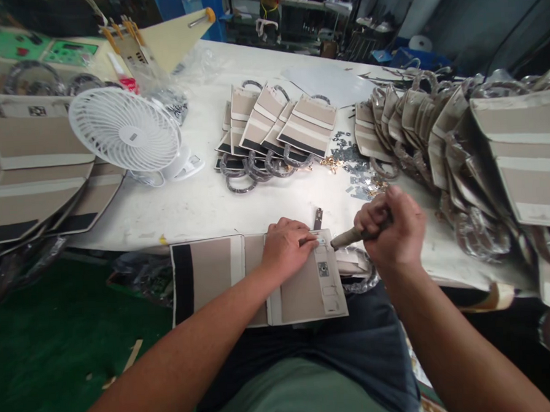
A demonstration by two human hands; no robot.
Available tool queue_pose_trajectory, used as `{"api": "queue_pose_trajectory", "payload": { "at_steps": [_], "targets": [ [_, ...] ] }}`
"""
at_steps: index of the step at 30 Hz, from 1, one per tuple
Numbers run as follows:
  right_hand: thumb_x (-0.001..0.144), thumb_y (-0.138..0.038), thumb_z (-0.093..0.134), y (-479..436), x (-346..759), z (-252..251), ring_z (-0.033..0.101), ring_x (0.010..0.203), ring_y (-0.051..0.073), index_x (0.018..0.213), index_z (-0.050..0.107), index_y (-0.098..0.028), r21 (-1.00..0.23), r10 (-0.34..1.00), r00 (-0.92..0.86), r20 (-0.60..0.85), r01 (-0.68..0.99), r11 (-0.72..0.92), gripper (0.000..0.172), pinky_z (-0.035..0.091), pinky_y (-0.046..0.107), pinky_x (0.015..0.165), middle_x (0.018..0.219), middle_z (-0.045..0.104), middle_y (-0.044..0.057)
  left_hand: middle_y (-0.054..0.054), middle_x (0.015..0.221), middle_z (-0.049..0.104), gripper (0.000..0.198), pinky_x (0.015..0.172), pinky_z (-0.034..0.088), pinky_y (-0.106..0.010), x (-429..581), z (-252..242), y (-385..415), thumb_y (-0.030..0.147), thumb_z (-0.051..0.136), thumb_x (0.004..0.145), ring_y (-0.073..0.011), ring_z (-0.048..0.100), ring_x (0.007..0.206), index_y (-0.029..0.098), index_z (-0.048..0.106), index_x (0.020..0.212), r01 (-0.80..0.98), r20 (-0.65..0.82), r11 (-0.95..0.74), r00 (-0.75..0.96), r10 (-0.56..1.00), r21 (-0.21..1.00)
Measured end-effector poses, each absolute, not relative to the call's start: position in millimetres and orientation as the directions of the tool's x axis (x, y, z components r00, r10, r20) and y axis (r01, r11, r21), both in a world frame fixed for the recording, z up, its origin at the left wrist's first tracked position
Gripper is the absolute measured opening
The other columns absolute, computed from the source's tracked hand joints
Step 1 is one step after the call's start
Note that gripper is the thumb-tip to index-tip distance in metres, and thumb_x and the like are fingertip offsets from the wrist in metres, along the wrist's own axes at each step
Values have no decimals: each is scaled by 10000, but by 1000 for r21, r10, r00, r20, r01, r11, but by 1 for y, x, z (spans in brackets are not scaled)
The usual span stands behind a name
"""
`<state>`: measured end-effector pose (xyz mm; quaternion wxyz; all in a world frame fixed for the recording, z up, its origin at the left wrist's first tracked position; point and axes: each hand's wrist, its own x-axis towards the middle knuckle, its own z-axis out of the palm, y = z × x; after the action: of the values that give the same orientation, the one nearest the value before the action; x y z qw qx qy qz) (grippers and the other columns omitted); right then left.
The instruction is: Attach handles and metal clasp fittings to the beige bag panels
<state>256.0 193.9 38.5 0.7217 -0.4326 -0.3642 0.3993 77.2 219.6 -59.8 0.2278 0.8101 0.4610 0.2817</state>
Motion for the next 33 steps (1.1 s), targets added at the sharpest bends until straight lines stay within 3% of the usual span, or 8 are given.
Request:
{"api": "queue_pose_trajectory", "payload": {
  "at_steps": [5, 15, 22, 26, 30, 33],
  "targets": [
    [862, -447, 741, 215, 255, 7, 342, 379, 59, 609, 481, -210, -887, 870, 476, 127, -338, 314, 433, 368, 218, 391, 513, 357, -95, 7, 1115, 804, 28, 916, 450, -436, 78, -63, 220, 336, 831, 890, -258, 641, 1082, 327, 841, 915, 619, 246, -465, 408, 879, 633],
    [840, -390, 736, 222, 264, 3, 289, 365, 55, 574, 476, -207, -850, 857, 511, 74, -417, 322, 414, 342, 226, 369, 490, 334, -98, 30, 1102, 807, 37, 882, 443, -422, 78, -65, 223, 302, 843, 882, -243, 634, 1040, 330, 840, 906, 605, 280, -494, 417, 865, 624],
    [928, -322, 739, 211, 238, 1, 374, 379, 85, 591, 459, -227, -902, 880, 385, 278, -211, 377, 448, 343, 260, 382, 518, 425, -72, 11, 1131, 803, 49, 910, 452, -424, 77, -62, 221, 344, 822, 904, -256, 638, 1086, 317, 838, 940, 613, 259, -492, 432, 864, 618],
    [974, -374, 710, 209, 229, 7, 455, 457, 109, 583, 478, -227, -947, 924, 215, 315, 12, 320, 477, 368, 272, 461, 517, 486, -48, 12, 1106, 805, 49, 973, 466, -415, 75, -55, 224, 317, 827, 888, -254, 651, 1109, 300, 828, 935, 602, 214, -468, 446, 869, 647],
    [991, -422, 681, 204, 230, 11, 557, 560, 143, 588, 543, -219, -951, 951, 83, 296, 119, 286, 472, 434, 291, 567, 552, 570, -19, -6, 1092, 806, 217, 916, 502, -344, 68, -39, 231, 333, 766, 900, -238, 691, 1057, 283, 798, 1109, 642, 63, -379, 458, 887, 667],
    [984, -463, 680, 200, 235, 9, 592, 588, 159, 610, 564, -219, -967, 968, 69, 243, 100, 235, 461, 445, 293, 584, 555, 580, -16, -52, 1077, 806, 331, 807, 508, -325, 67, -24, 238, 480, 673, 930, -259, 724, 995, 265, 788, 1152, 770, -131, -271, 415, 900, 578]
  ]
}}
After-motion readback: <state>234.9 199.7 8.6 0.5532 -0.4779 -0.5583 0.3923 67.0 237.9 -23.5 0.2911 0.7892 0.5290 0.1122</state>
